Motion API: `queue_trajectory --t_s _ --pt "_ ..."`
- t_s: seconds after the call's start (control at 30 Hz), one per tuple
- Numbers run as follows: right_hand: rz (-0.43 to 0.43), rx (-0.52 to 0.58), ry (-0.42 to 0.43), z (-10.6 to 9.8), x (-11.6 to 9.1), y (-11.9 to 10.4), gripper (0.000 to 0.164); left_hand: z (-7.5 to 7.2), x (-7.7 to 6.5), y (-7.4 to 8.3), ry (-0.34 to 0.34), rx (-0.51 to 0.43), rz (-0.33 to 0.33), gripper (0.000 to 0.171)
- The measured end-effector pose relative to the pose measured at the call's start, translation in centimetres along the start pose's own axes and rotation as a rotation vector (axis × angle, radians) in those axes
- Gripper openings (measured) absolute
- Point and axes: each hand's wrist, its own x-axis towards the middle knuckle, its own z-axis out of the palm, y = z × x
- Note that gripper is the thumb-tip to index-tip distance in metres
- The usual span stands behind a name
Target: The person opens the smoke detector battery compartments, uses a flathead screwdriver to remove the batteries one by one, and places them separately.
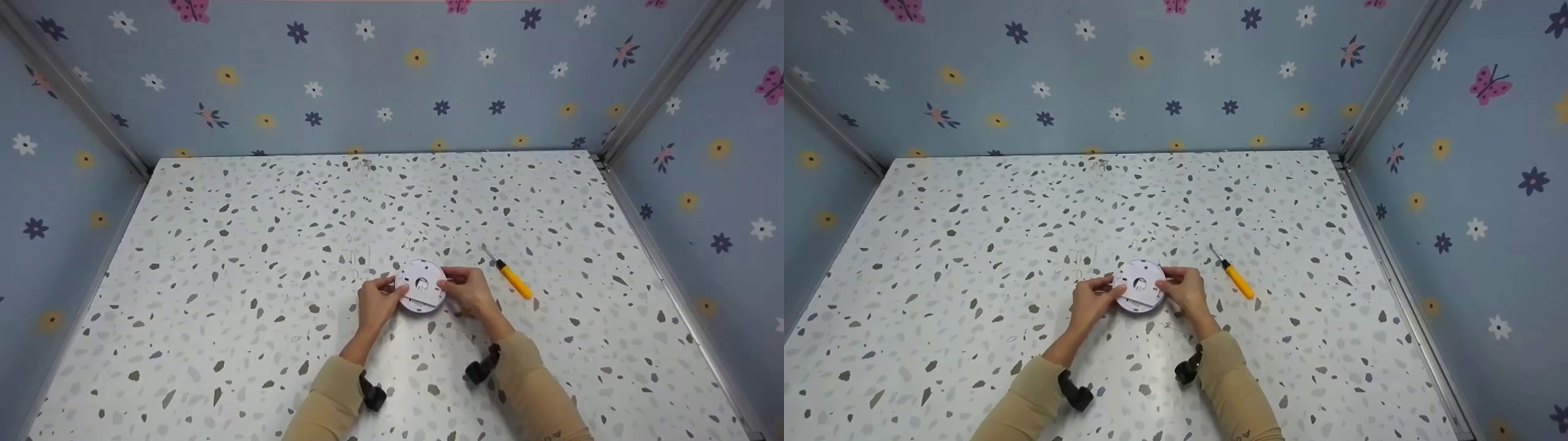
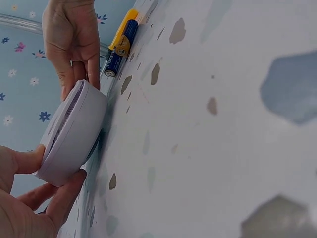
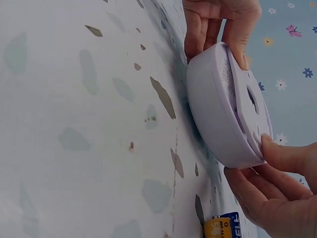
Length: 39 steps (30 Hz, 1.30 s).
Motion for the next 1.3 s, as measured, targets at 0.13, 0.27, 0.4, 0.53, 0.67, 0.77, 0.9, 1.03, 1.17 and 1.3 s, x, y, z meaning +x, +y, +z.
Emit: queue_trajectory --t_s 0.13,0.27,0.4,0.53,0.67,0.77,0.9,1.03,1.17,1.3 --pt "0.002 -0.018 -0.007 -0.08 0.12 0.06 0.036 -0.05 0.02 -0.05 -0.008 -0.002 0.013 0.032" --pt "-0.020 -0.059 -0.028 -0.15 0.25 0.18 0.036 -0.04 0.06 -0.14 -0.020 0.014 0.036 0.032" --pt "-0.018 -0.062 -0.041 -0.17 0.30 0.29 0.037 -0.09 0.13 -0.06 -0.013 0.042 0.057 0.032" --pt "-0.026 -0.064 -0.033 -0.09 0.29 0.36 0.036 -0.13 0.19 -0.03 -0.015 0.066 0.069 0.032" --pt "-0.051 -0.090 -0.012 0.10 0.31 0.52 0.034 -0.09 0.22 -0.26 -0.030 0.077 0.059 0.033" --pt "-0.071 -0.093 -0.001 0.23 0.33 0.63 0.033 -0.11 0.19 -0.40 -0.041 0.077 0.049 0.035" --pt "-0.089 -0.127 0.004 0.33 0.28 0.61 0.032 -0.23 0.11 -0.40 -0.058 0.077 0.039 0.036" --pt "-0.061 -0.144 0.002 0.34 0.18 0.37 0.030 -0.28 0.07 -0.28 -0.081 0.075 0.018 0.036" --pt "-0.052 -0.091 -0.037 0.31 0.15 0.34 0.033 -0.28 0.14 -0.31 -0.095 0.072 -0.009 0.037" --pt "-0.083 -0.022 -0.062 0.32 0.13 0.51 0.038 -0.31 0.23 -0.34 -0.093 0.084 -0.008 0.038"
